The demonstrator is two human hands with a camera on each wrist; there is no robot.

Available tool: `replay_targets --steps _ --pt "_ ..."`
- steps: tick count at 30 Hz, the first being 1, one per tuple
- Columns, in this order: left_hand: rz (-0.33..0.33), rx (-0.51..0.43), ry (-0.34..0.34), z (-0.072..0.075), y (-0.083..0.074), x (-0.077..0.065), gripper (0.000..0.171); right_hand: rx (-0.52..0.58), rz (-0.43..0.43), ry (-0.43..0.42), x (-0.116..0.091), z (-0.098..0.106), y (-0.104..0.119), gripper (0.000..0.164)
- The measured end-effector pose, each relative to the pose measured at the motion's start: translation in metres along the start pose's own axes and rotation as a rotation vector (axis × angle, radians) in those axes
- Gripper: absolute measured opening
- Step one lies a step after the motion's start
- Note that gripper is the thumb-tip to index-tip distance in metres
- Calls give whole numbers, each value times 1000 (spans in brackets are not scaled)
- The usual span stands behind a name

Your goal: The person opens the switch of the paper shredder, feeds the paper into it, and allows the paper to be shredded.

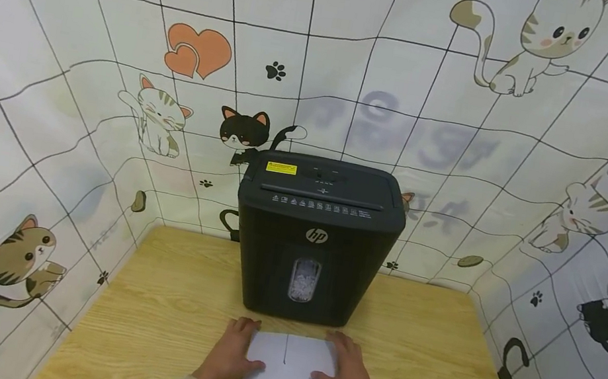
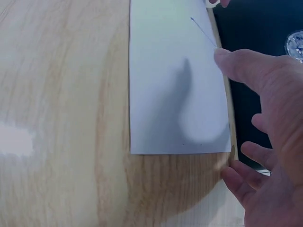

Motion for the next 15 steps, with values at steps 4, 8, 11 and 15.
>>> replay_targets --steps 4,8,11,15 --pt "12 41 25 -2 -4 0 81 -43 -20 19 0 -4 -1 89" --pt "47 5 65 -2 -6 -1 77 -81 -10 23 0 -5 2 91" --pt "70 -26 90 -3 -7 -1 76 -91 -10 24 0 -4 3 91" --pt "76 -49 96 -3 -7 2 78 -89 -67 61 0 -7 -1 91"
Point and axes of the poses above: each hand's wrist, its own x-axis towards the middle knuckle, its own z-axis out of the back of the hand, y = z × x, the point moved 5 cm from there along x, towards the middle knuckle, and after that the axes turned 8 degrees about z, right-handed, at the moved point
